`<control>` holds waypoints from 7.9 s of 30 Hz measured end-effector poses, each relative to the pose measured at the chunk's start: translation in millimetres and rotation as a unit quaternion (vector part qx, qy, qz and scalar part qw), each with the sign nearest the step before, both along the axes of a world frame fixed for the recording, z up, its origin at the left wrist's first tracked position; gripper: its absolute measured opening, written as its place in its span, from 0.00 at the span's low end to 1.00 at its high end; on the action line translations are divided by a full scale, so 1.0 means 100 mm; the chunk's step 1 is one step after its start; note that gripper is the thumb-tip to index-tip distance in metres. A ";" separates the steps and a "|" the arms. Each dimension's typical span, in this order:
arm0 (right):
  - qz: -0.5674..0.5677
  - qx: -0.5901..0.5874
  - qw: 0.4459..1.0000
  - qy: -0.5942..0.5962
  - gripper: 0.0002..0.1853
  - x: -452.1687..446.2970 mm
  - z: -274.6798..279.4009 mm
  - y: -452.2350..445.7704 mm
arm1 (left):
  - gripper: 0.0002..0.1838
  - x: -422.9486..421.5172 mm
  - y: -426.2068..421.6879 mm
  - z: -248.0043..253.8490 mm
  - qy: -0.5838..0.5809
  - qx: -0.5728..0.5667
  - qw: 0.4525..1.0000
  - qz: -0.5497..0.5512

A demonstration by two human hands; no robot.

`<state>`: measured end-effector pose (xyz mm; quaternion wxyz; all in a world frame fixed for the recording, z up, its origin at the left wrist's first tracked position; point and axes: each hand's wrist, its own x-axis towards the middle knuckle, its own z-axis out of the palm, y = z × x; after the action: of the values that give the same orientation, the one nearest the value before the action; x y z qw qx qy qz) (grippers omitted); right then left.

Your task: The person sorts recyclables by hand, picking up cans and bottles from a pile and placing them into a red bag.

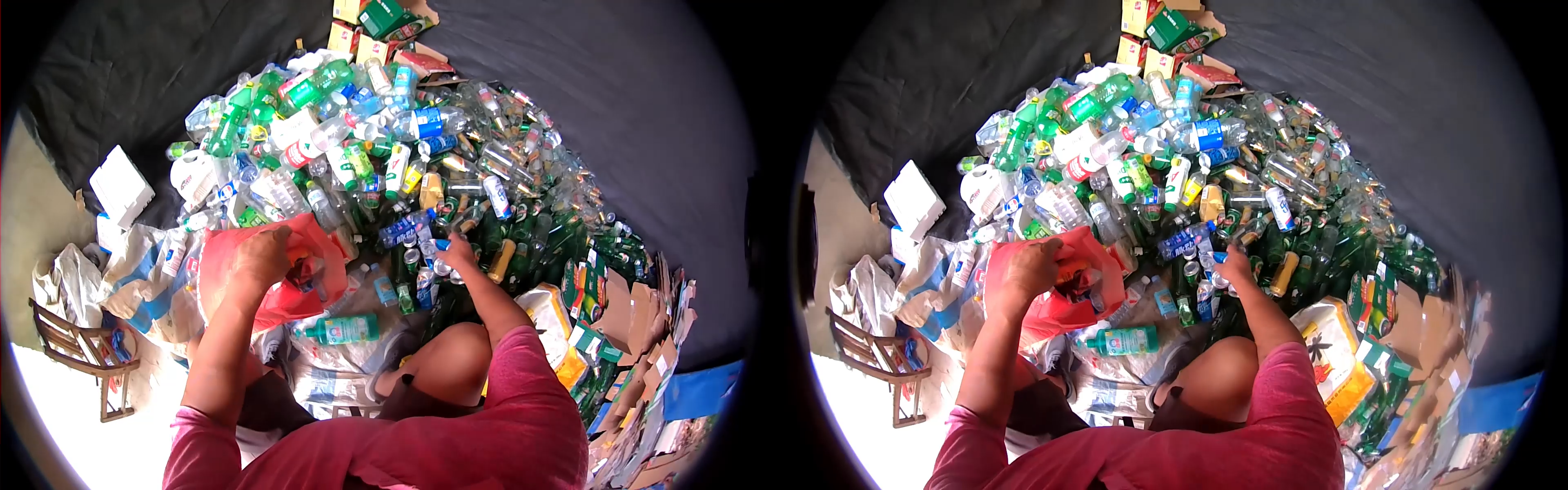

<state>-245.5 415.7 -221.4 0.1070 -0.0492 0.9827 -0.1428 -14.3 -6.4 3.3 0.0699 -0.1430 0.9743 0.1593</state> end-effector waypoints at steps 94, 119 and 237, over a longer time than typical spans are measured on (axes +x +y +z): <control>0.372 -0.172 0.892 -0.190 0.31 2.40 0.82 -3.15 | 0.37 1.02 -0.52 0.36 -0.041 0.130 0.986 -0.097; 0.191 -0.457 0.719 -0.487 0.33 2.25 1.30 -3.50 | 0.28 1.21 -0.91 0.42 0.100 0.081 0.991 -0.021; 0.100 0.192 0.976 0.004 0.18 0.80 -0.64 -0.53 | 0.60 0.67 -0.18 -0.28 0.085 0.110 0.978 -0.153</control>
<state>-165.6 362.5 -285.3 0.1240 -0.1265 0.9823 0.0606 52.4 -24.7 -24.6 0.0256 0.0302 0.9636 0.2645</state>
